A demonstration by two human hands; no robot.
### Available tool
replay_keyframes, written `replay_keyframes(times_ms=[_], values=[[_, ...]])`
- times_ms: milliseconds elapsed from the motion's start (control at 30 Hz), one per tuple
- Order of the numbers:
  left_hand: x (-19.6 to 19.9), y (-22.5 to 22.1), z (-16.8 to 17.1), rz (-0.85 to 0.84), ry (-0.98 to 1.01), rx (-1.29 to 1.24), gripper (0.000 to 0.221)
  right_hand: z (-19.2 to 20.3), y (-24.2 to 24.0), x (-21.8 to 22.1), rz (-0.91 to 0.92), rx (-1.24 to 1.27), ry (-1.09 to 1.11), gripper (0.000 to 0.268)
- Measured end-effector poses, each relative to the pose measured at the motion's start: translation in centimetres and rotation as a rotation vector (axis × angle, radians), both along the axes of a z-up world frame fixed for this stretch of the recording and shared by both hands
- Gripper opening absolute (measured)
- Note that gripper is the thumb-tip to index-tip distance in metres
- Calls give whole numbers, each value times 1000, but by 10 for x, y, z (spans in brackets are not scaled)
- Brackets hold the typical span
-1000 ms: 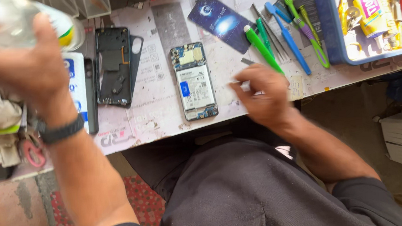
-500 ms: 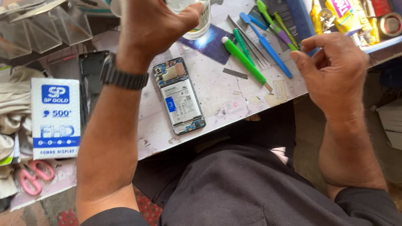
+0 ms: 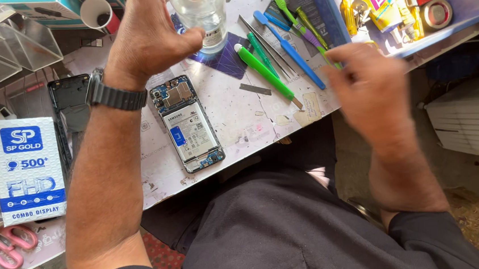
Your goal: The person cleans the internal components of a disassembled smartphone using a spray bottle and toothbrushes. They apply liquid to the battery and circuit areas, then scrub with a green toothbrush followed by a blue toothbrush.
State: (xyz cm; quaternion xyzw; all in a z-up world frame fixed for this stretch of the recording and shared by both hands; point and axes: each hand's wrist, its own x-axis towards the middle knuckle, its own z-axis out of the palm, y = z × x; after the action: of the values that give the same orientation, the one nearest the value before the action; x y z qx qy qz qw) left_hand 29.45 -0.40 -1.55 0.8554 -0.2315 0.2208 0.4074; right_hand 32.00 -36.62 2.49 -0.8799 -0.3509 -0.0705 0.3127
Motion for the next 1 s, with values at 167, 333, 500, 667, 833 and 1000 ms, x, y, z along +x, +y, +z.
replay_keyframes(times_ms=[167,333,500,667,833,1000], values=[[-25,-1,16,165,32,32,69,-23,30,-2,4,-118,-62,17],[-70,-11,30,338,31,-46,63,-37,38,12,-50,-138,-160,16],[-97,-25,52,289,-55,-150,56,-53,59,41,-162,-380,-251,11],[-132,-29,62,368,2,-208,53,-63,73,58,-145,-561,-414,9],[-176,-45,54,595,251,-144,40,-39,68,31,15,-355,-390,18],[-208,-79,18,642,336,124,53,-23,101,-18,332,-174,298,22]])
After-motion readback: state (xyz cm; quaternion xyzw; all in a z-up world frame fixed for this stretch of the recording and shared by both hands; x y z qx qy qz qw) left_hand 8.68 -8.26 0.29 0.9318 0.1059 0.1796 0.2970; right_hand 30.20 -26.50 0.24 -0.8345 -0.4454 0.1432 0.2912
